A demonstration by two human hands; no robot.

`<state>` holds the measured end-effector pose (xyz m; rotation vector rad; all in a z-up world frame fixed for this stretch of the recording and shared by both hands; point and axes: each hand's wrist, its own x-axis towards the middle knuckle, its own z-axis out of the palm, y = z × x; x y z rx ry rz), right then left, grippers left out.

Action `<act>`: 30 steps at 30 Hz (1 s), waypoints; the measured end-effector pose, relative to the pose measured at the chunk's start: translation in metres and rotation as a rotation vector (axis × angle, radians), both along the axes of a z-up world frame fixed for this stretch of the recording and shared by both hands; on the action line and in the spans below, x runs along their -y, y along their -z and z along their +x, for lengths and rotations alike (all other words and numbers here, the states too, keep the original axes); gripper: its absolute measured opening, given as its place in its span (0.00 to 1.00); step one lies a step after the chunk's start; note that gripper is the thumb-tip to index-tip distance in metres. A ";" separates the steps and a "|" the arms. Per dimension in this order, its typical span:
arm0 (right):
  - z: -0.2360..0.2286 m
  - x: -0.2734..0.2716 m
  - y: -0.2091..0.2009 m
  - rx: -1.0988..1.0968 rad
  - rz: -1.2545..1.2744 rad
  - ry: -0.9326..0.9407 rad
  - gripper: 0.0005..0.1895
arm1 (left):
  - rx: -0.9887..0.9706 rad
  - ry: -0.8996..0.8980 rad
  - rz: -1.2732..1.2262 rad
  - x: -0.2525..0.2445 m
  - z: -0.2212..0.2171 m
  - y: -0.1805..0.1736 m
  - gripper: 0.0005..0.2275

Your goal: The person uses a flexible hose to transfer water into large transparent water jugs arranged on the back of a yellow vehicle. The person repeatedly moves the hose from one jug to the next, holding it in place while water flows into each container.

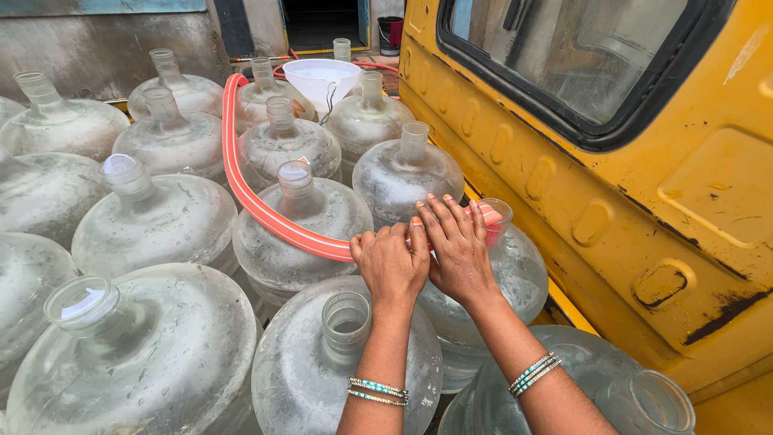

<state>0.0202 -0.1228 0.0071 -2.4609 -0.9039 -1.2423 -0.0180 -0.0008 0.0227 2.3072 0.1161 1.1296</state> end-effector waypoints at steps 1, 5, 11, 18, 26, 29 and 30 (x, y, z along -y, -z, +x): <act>0.000 0.000 0.000 -0.006 -0.003 -0.004 0.38 | 0.007 0.002 0.002 0.000 0.000 0.000 0.22; -0.002 0.000 0.000 -0.008 -0.019 0.019 0.31 | 0.061 0.001 0.005 0.001 0.000 0.001 0.22; -0.002 0.000 -0.001 0.011 0.024 -0.025 0.22 | 0.005 -0.006 0.016 0.000 0.001 0.002 0.20; 0.000 -0.001 -0.001 0.004 0.054 -0.042 0.19 | -0.005 -0.030 0.040 0.001 0.003 0.005 0.17; 0.006 0.001 0.004 0.055 0.066 -0.047 0.16 | 0.055 -0.129 0.121 0.007 0.003 0.003 0.14; 0.006 0.001 0.001 0.064 0.046 -0.008 0.16 | 0.046 -0.177 0.215 0.016 -0.002 -0.007 0.12; 0.004 0.001 0.001 0.063 0.043 -0.012 0.18 | -0.030 -0.145 0.260 0.017 -0.004 -0.010 0.12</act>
